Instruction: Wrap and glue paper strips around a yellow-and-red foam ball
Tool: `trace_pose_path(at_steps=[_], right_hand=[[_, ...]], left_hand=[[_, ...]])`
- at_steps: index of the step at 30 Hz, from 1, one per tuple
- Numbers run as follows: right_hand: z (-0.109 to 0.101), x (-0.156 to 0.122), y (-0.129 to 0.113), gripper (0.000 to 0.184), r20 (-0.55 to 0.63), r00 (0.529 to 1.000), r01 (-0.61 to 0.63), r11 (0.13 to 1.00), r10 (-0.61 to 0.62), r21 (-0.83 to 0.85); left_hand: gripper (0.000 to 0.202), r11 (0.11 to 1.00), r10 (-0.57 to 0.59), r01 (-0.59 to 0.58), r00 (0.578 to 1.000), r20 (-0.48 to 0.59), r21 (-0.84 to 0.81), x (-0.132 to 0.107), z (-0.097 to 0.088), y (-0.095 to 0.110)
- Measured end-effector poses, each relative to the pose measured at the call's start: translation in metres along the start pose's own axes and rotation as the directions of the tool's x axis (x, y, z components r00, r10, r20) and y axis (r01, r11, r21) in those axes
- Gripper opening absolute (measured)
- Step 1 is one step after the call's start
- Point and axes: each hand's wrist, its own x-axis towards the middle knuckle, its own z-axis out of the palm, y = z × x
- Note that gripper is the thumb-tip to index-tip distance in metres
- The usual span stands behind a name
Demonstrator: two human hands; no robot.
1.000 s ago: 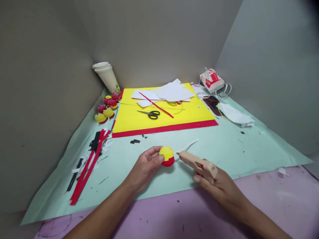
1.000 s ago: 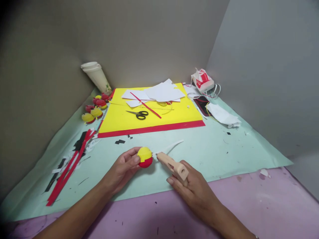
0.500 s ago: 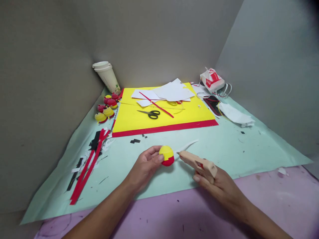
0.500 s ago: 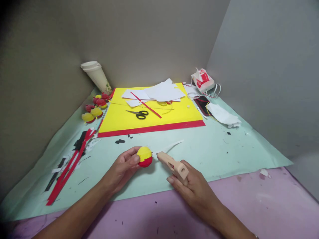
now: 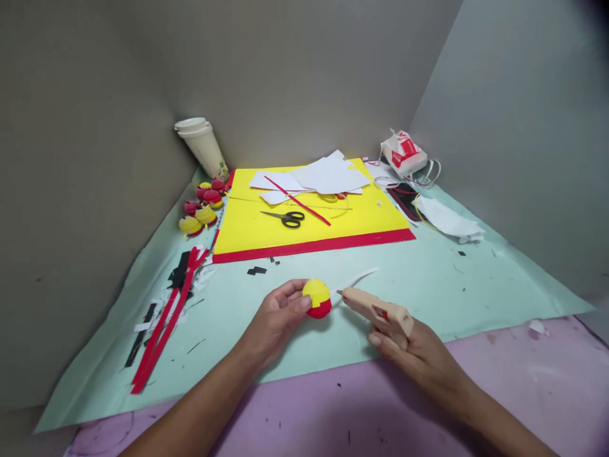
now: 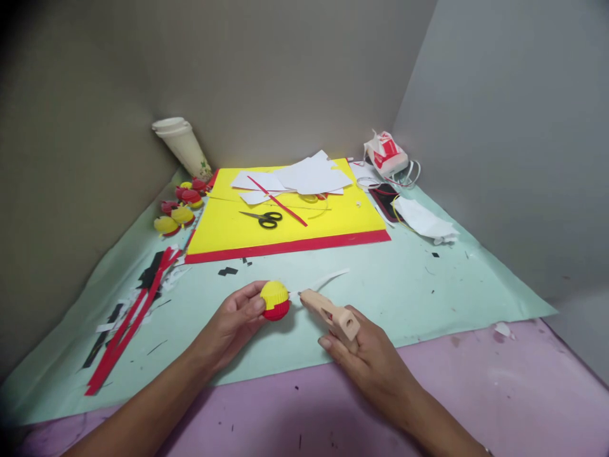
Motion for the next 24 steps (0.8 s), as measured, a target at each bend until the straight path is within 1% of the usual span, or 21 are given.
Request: trace_pose_path(at_steps=[2, 4, 8, 18, 24], right_hand=[[0.0003, -0.0001, -0.001, 0.048, 0.026, 1.0, 0.005, 0.998, -0.007, 0.059], [0.0001, 0.0, -0.0021, 0.048, 0.035, 0.999, 0.006, 0.997, -0.009, 0.08], [-0.0007, 0.0003, -0.0024, 0.048, 0.03, 1.0, -0.008, 0.999, 0.006, 0.05], [-0.0008, 0.0003, 0.0018, 0.048, 0.025, 1.0, -0.02, 0.997, 0.018, 0.068], [-0.0021, 0.0006, 0.0058, 0.05, -0.004, 1.0, -0.028, 0.999, 0.028, 0.017]], left_hand=[[0.042, 1.0, -0.004, 0.004, 1.0, 0.01, 0.004, -0.0001, -0.0001, 0.0004], [0.041, 1.0, -0.006, 0.006, 1.0, 0.021, 0.004, -0.0004, 0.0001, 0.001], [0.039, 1.0, -0.002, 0.002, 1.0, 0.029, -0.005, -0.0007, 0.0008, 0.0014], [0.037, 1.0, -0.004, 0.004, 0.999, 0.048, -0.003, 0.0001, -0.001, 0.0009], [0.036, 1.0, -0.001, 0.002, 0.999, 0.048, -0.004, 0.0001, -0.0009, 0.0008]])
